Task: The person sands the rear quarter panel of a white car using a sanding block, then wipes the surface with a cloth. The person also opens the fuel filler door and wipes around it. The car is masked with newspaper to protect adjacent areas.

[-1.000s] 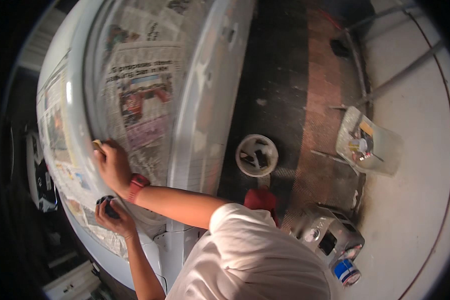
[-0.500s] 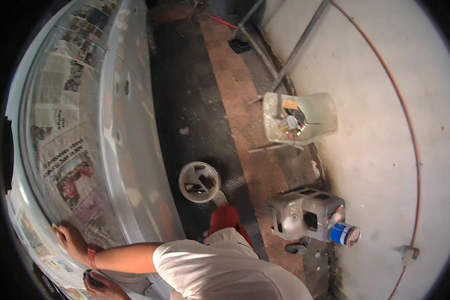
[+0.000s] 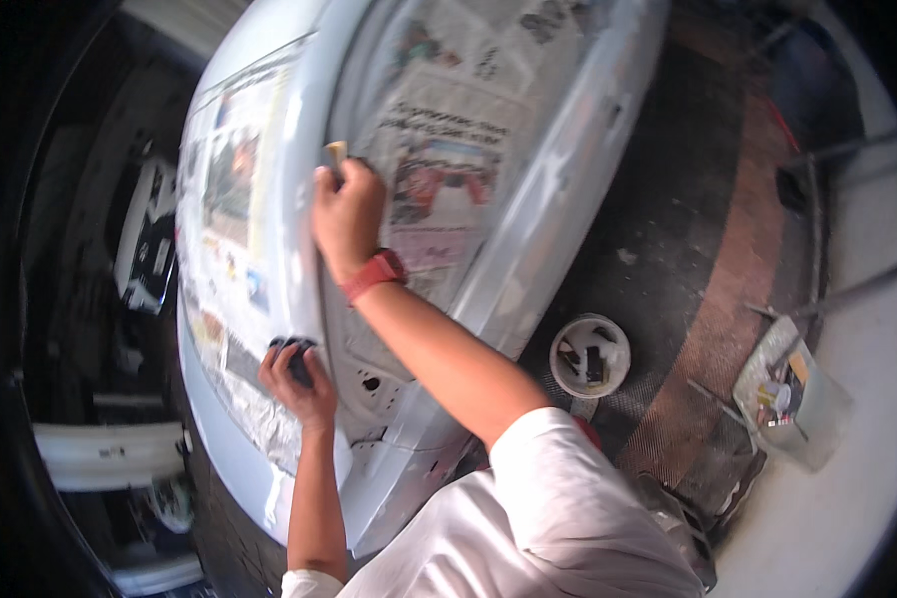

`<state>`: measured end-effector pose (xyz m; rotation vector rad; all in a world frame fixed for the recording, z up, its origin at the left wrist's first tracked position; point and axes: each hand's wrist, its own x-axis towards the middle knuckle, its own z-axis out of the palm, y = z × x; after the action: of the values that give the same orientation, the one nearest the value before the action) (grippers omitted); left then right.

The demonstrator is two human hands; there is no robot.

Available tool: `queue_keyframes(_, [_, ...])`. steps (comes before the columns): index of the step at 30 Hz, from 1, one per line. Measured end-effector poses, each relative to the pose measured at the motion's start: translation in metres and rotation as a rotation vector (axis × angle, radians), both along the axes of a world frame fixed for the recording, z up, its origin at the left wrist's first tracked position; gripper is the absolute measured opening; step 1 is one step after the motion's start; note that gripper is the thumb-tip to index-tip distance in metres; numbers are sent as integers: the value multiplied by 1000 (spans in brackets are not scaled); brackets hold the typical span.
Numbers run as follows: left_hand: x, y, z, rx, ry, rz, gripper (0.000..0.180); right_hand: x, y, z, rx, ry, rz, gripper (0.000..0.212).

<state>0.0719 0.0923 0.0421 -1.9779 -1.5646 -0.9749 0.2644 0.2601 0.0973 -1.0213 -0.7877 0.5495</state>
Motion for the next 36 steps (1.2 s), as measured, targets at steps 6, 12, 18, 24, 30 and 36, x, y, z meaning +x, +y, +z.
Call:
queue_keyframes(6, [7, 1, 11, 44, 58, -26, 32, -22, -97, -9, -153, -15, 177, 27])
queue_keyframes(12, [7, 1, 10, 33, 33, -14, 32, 9, -3, -10, -55, -64, 9, 40])
queue_keyframes(18, [6, 1, 9, 37, 3, -20, 29, -46, -138, -31, -36, -16, 70, 38])
queue_keyframes(24, [8, 1, 11, 42, -20, -23, 28, -37, -104, -42, -175, -35, 131, 43])
queue_keyframes(30, [7, 1, 10, 38, -22, -35, 29, -52, -147, -39, -93, -8, 154, 30])
queue_keyframes(36, [4, 0, 9, 26, 1, -32, 30, -56, -127, -68, -160, -113, 106, 27])
